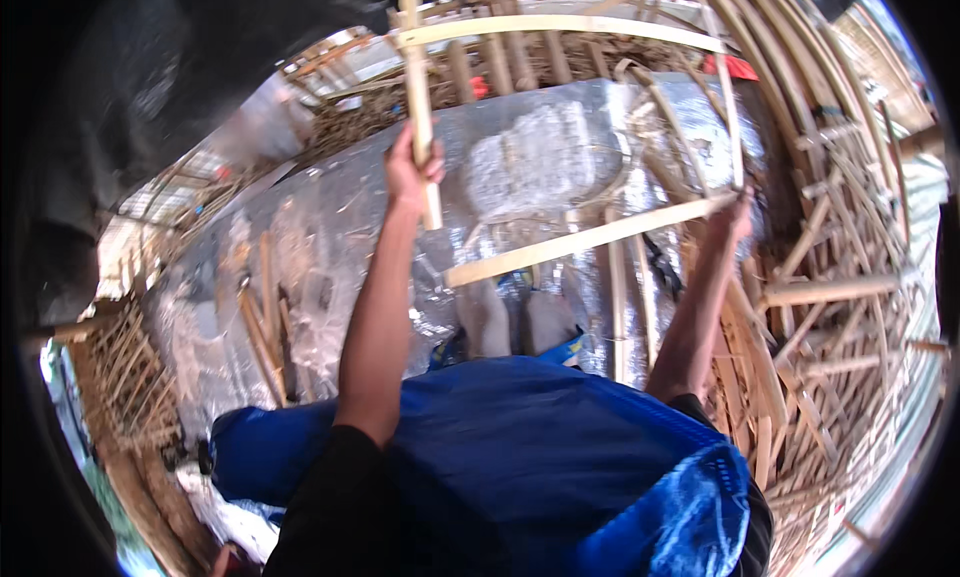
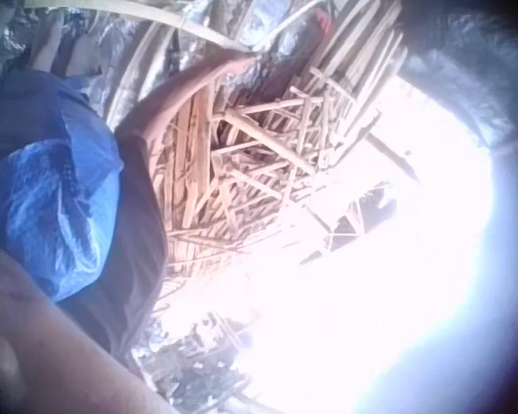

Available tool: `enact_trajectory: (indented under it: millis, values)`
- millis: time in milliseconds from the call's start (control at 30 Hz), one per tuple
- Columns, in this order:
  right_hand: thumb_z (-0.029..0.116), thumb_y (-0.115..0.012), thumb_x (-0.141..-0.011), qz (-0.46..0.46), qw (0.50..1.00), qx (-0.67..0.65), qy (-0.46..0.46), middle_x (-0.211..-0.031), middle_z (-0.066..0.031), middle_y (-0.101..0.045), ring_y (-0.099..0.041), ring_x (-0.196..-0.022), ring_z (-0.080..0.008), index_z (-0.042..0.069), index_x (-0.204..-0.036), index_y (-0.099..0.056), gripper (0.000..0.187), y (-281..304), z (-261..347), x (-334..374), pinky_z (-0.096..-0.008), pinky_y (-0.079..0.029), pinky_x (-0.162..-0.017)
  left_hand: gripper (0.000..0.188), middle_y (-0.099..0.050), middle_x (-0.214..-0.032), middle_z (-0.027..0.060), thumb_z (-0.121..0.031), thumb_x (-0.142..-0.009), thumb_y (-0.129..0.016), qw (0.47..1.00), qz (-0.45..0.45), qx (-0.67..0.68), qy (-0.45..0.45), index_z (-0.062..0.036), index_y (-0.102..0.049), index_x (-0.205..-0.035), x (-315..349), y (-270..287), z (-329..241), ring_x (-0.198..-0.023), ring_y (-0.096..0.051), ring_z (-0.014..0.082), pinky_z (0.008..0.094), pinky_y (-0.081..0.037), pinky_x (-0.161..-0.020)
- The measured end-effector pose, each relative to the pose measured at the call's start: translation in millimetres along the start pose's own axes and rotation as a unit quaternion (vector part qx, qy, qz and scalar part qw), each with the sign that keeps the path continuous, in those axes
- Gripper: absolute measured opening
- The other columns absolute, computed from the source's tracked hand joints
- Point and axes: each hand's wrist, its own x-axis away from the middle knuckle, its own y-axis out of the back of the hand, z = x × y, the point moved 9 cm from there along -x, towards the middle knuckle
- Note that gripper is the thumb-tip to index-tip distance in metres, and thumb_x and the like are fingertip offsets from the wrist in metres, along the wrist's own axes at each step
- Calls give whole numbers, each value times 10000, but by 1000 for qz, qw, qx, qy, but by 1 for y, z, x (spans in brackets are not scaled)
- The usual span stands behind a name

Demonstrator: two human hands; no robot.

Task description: The person trims a thin bamboo strip using a knife, aligns it onto a rectangular bamboo frame, and secures it by hammering a small nail through the joints.

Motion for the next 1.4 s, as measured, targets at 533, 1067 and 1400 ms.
enact_trajectory:
  millis: [533,1067,1400]
  values:
    - [299,-565,-972,40,990,-131,-33,-737,-73,-514,-528,-589,-207,53,-897,-517,262,-16,-14,33,-393,-494,-489,440,-535,-617,23,-443,-987,-475,992,-95,-79,-9,-45,-620,-1105,6,23,30,-462,-486,106,245,-372,-413]
    - [363,-517,-980,-22,997,-32,62,-1076,-248,-591,-587,-816,-299,-161,-1147,-496,551,-6,0,42,-474,-506,-684,596,-576,-666,65,-546,-950,-405,995,-65,-65,28,-17,-613,-1129,7,30,50,-490,-494,153,286,-378,-465]
    - [310,-507,-978,-97,993,-46,44,-1064,-285,-606,-635,-887,-346,-125,-1025,-520,437,-18,11,40,-496,-542,-698,532,-630,-723,75,-468,-972,-425,990,-67,-125,-15,7,-629,-1095,-15,10,21,-571,-565,136,272,-441,-491]
